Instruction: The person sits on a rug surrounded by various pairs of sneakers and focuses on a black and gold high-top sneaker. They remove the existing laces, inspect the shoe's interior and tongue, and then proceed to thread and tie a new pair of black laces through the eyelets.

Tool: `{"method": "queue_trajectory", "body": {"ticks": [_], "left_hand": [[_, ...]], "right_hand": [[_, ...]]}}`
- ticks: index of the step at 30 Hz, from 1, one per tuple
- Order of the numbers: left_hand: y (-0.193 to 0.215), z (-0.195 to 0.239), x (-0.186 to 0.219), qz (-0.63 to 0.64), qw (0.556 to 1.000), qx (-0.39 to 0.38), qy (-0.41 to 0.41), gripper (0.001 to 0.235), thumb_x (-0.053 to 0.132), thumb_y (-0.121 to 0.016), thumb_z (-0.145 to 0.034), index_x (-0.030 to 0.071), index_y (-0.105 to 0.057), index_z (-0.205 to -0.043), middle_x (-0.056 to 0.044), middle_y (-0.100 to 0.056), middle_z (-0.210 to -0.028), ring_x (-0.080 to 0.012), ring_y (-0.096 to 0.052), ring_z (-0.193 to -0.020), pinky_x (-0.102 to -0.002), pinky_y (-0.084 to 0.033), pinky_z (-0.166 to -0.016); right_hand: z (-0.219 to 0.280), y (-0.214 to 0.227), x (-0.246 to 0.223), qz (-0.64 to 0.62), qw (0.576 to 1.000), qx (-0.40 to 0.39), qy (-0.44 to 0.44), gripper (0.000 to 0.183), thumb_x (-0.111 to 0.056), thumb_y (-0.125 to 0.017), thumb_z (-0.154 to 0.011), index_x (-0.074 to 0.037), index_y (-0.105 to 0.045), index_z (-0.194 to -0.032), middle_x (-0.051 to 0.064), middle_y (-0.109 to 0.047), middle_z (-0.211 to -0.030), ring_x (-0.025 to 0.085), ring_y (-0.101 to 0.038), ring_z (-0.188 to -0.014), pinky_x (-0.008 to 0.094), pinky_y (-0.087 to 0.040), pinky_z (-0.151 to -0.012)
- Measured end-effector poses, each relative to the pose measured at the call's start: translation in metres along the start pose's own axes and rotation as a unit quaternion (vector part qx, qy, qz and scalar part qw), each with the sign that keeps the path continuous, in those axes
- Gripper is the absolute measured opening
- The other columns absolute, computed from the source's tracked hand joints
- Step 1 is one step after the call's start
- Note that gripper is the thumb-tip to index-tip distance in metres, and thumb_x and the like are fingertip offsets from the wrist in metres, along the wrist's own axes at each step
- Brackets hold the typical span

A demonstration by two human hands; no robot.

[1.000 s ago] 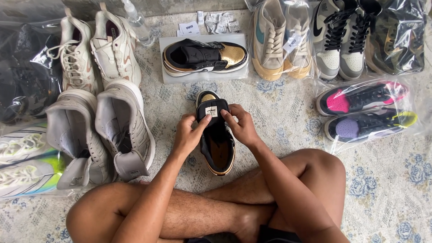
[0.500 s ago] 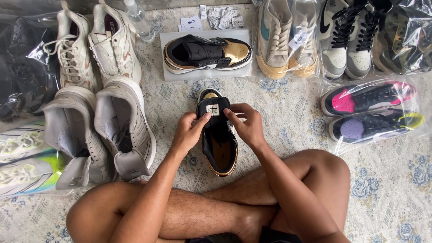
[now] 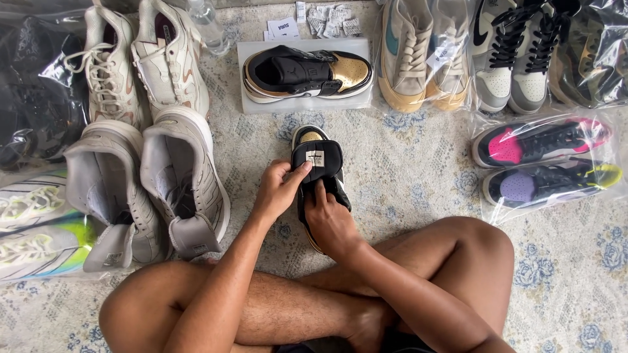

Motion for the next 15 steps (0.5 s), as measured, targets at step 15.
{"method": "queue_trajectory", "body": {"ticks": [15], "left_hand": [[-0.002,-0.005,-0.008,0.003,1.000,-0.007,-0.017,0.034,0.039,-0.077,-0.094,0.006,-0.078,-0.086,-0.017,-0.069,-0.099,-0.0311,-0.067,-0.108,-0.039,-0.050,-0.095]], "right_hand": [[-0.002,-0.032,0.014,-0.017,0.995,0.096,0.004,0.009,-0.002,-0.065,-0.070,-0.005,-0.070,-0.077,0.011,-0.062,-0.078,0.029,-0.068,-0.058,0.036,-0.056,-0.044]]}}
Point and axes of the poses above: each hand's wrist, its own z-axis away from the middle knuckle, its own y-axis out of the back of the hand, x = y × z, the point moved 7 cm from there along -z, towards the middle knuckle
